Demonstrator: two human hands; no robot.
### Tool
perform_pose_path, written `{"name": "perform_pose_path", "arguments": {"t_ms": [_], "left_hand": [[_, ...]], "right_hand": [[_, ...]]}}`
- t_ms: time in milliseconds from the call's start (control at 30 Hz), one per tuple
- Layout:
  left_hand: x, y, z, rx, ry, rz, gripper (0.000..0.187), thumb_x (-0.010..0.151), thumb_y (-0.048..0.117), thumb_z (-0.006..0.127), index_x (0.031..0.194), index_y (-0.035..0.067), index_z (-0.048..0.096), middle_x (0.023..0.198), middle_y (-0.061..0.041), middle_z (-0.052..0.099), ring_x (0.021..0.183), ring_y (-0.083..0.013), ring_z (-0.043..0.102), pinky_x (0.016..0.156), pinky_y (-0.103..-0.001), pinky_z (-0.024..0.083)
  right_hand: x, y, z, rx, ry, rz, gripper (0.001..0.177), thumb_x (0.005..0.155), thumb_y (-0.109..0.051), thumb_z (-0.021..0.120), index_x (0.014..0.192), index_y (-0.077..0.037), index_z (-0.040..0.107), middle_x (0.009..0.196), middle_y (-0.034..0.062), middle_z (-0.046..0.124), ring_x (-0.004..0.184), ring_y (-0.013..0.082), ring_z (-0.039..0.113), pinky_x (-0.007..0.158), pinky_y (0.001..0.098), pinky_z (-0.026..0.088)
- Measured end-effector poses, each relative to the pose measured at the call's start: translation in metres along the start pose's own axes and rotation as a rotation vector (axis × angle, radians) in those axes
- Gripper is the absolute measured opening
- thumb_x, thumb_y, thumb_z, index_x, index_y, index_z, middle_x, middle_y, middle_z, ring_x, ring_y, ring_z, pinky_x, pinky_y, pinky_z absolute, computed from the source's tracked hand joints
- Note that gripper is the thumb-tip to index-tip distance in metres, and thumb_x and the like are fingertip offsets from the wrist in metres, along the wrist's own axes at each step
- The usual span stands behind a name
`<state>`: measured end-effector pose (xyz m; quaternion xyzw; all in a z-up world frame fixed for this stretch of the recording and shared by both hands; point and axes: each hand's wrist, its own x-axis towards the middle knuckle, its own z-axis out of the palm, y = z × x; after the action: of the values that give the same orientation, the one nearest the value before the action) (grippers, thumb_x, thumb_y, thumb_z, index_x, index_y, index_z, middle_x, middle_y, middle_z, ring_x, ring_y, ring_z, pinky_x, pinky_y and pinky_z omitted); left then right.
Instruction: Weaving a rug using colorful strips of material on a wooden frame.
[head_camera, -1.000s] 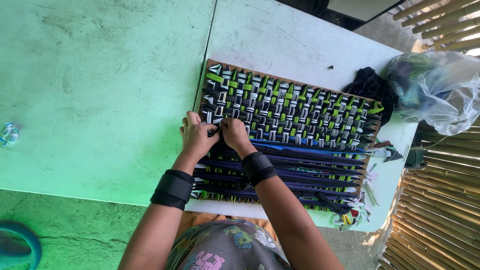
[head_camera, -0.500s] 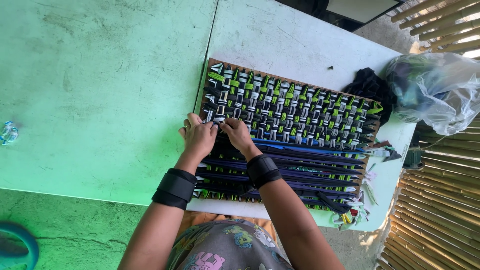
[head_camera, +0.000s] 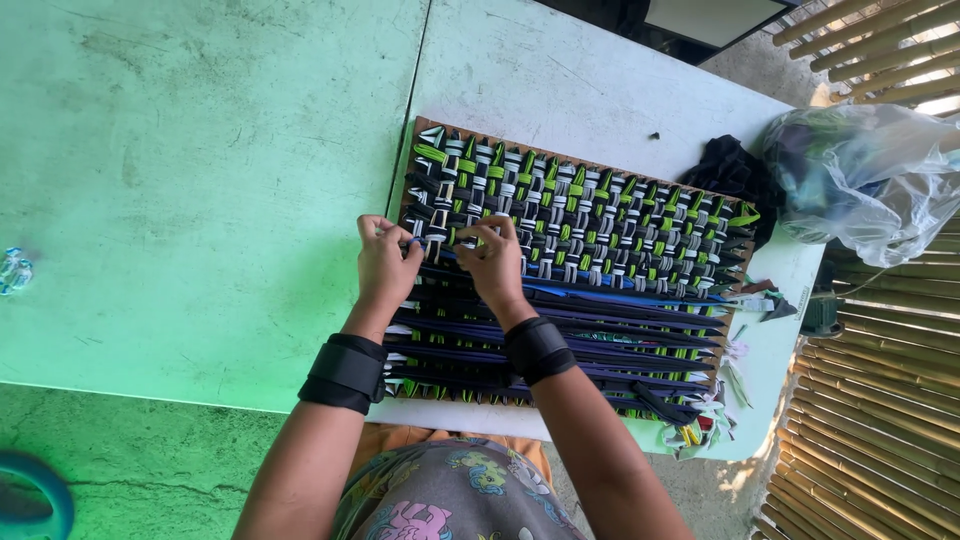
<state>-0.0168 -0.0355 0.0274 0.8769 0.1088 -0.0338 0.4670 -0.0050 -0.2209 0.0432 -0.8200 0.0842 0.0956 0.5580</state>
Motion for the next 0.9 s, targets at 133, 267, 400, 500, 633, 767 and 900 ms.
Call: {"name": "perform_pose_path", "arguments": {"t_ms": [133,267,400,500,633,767,900], "left_hand": [[0.004,-0.004,-0.001,-0.022,-0.049,-0.069,0.016,0.088,0.015,0.072,0.089,0.002,0.064,0.123,-0.011,0.042,0.087,-0.0255,0.068,0.074,-0.037,0.062],[0.005,-0.026,0.007,-0.013,0.032,0.084,0.014,0.087,0.015,0.078,0.087,0.003,0.07,0.118,-0.013,0.046,0.1,-0.0313,0.064,0.076,-0.041,0.059],[0.004,-0.023,0.01,0.006,0.014,0.026,0.019,0.082,0.018,0.081,0.087,0.002,0.071,0.118,-0.013,0.043,0.092,-0.0283,0.062,0.074,-0.04,0.058],[0.007,-0.012,0.004,-0.014,-0.089,-0.104,0.019,0.084,0.02,0.077,0.093,0.005,0.07,0.119,-0.009,0.041,0.077,-0.0274,0.061,0.072,-0.038,0.058],[0.008,-0.012,0.011,0.036,-0.092,-0.133,0.019,0.08,0.018,0.077,0.093,0.006,0.07,0.116,-0.008,0.04,0.079,-0.0253,0.062,0.07,-0.039,0.057],[0.004,-0.02,0.022,0.139,0.034,0.03,0.02,0.082,0.016,0.075,0.097,0.006,0.066,0.115,-0.011,0.042,0.086,-0.0279,0.062,0.067,-0.041,0.055],[0.003,-0.019,0.018,0.107,0.045,0.06,0.018,0.09,0.011,0.069,0.102,0.005,0.057,0.115,-0.013,0.047,0.088,-0.0304,0.063,0.069,-0.044,0.055]], "right_hand": [[0.003,0.002,-0.004,-0.317,-0.063,-0.208,0.016,0.079,-0.008,0.086,0.093,-0.008,0.077,0.095,0.0058,0.062,0.079,0.0212,0.073,0.071,0.0313,0.061],[0.008,0.008,0.016,-0.44,-0.04,-0.216,0.025,0.073,-0.009,0.088,0.087,-0.004,0.067,0.091,0.008,0.061,0.081,0.0292,0.066,0.07,0.0394,0.056],[0.01,0.014,0.027,-0.507,0.017,-0.136,0.023,0.075,-0.01,0.085,0.087,-0.004,0.067,0.093,0.0075,0.061,0.083,0.0312,0.065,0.072,0.0417,0.054],[0.005,0.004,0.019,-0.45,-0.044,-0.082,0.017,0.076,-0.014,0.085,0.085,-0.007,0.073,0.092,0.008,0.06,0.082,0.0291,0.066,0.075,0.0396,0.055],[0.0,0.03,0.026,-0.466,-0.058,-0.234,0.014,0.076,-0.015,0.084,0.088,-0.01,0.081,0.096,0.0133,0.057,0.086,0.031,0.063,0.077,0.0412,0.054],[-0.002,0.034,0.037,-0.555,0.044,-0.247,0.021,0.08,-0.026,0.086,0.091,-0.008,0.082,0.095,0.0122,0.057,0.094,0.0309,0.059,0.082,0.0425,0.052],[0.0,0.023,0.039,-0.461,0.061,-0.081,0.024,0.075,-0.028,0.085,0.083,-0.006,0.081,0.101,0.0133,0.056,0.09,0.0288,0.059,0.078,0.0407,0.052]]}}
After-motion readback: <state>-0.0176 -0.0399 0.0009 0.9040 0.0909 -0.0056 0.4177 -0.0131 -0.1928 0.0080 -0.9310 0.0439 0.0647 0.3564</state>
